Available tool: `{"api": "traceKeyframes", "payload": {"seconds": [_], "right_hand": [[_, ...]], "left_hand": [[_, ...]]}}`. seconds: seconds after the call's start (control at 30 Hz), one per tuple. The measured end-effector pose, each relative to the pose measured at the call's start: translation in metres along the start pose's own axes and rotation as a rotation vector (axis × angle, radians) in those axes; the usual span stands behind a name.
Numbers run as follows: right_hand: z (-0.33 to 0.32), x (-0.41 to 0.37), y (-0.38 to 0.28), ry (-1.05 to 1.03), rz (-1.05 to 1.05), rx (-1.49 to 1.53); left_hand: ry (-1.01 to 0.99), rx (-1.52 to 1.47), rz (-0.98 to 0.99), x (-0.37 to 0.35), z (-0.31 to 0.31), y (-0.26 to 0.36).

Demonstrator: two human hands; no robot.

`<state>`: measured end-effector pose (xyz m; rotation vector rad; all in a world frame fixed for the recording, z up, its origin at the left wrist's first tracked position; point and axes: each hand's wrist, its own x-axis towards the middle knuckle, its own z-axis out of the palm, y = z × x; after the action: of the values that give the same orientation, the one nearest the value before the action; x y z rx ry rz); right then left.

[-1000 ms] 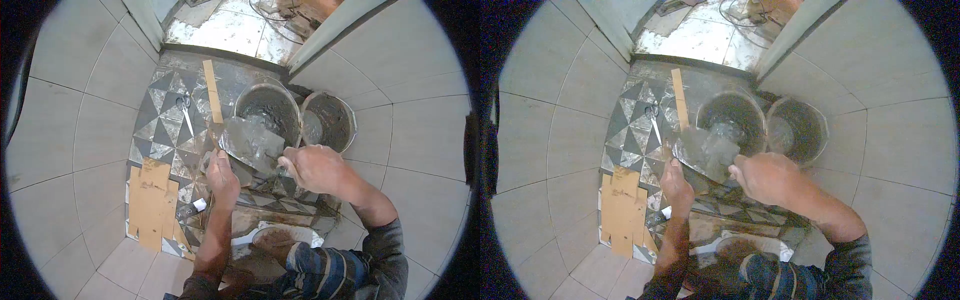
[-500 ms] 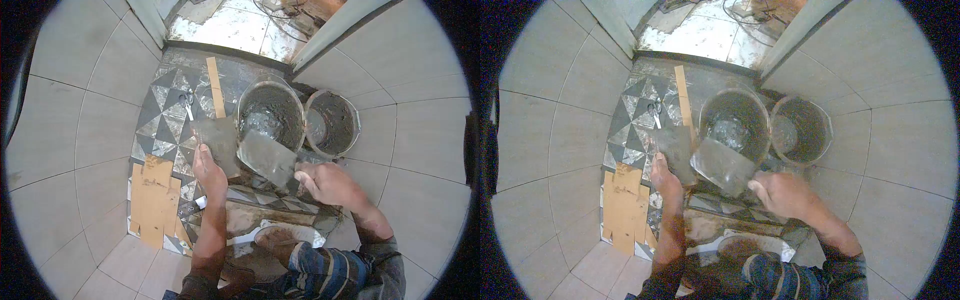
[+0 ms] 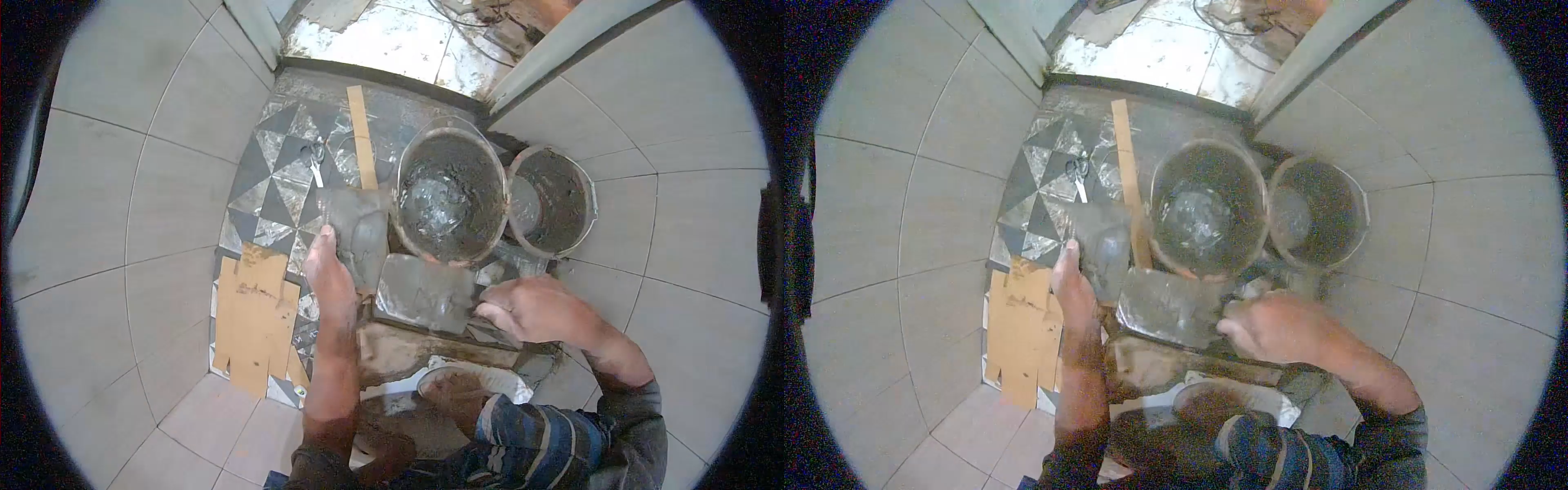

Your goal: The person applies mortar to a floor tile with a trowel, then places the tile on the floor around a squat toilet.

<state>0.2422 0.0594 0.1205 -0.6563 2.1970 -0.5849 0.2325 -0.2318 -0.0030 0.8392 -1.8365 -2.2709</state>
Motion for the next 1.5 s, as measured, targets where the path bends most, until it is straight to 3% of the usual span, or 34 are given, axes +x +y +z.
{"api": "traceKeyframes", "payload": {"seconds": [0.07,0.23,0.33,0.4,0.53,0.6,0.7,0.77,0.87,0.9,1.0,1.07,1.17,1.27,1.33,1.43,1.5], "right_hand": [[-0.012,-0.001,-0.004,0.15,0.001,-0.024],[-0.03,0.024,0.003,0.19,0.087,-0.299],[-0.036,0.039,0.012,0.168,0.07,-0.358],[-0.039,0.046,0.015,0.218,0.163,-0.364],[-0.054,0.059,0.037,0.265,0.231,-0.329],[-0.058,0.059,0.06,0.349,0.27,-0.386],[-0.059,0.041,0.048,0.427,0.143,-0.151],[-0.059,0.024,0.026,0.428,0.086,0.009],[-0.05,0.028,0.02,0.304,-0.034,-0.044],[-0.052,0.034,0.018,0.139,0.059,-0.028],[-0.045,0.048,0.023,0.025,0.138,0.0],[-0.044,0.052,0.027,0.006,0.154,0.035],[-0.037,0.05,0.048,0.08,0.007,0.009],[-0.048,0.053,0.061,0.112,0.161,0.06],[-0.045,0.057,0.076,0.205,0.355,-0.151],[-0.031,0.064,0.082,0.209,0.443,-0.203],[-0.019,0.076,0.086,0.238,0.477,-0.255]], "left_hand": [[-0.02,0.01,0.006,0.0,0.0,0.002],[-0.133,-0.078,-0.032,-0.005,0.004,0.0],[-0.24,0.169,0.032,-0.01,-0.006,-0.006],[-0.356,0.449,0.386,-0.01,-0.014,-0.014],[-0.414,0.411,0.159,-0.03,-0.004,0.001],[-0.243,0.189,0.035,-0.037,0.006,0.003],[-0.253,0.128,-0.009,-0.026,0.001,-0.007],[-0.258,0.239,0.059,-0.025,0.001,0.0],[-0.266,0.33,0.171,-0.026,0.006,-0.011],[-0.261,0.315,0.221,-0.026,0.007,-0.016],[-0.239,0.317,0.255,-0.034,0.01,-0.021],[-0.268,0.357,0.238,-0.04,-0.001,-0.024],[-0.257,0.335,0.175,-0.049,0.001,-0.02],[-0.173,0.347,0.174,-0.052,-0.008,-0.036],[-0.133,0.42,0.223,-0.048,-0.012,-0.034],[-0.191,0.254,0.168,-0.038,-0.016,-0.031],[-0.297,-0.024,0.07,-0.019,-0.024,-0.045]]}}
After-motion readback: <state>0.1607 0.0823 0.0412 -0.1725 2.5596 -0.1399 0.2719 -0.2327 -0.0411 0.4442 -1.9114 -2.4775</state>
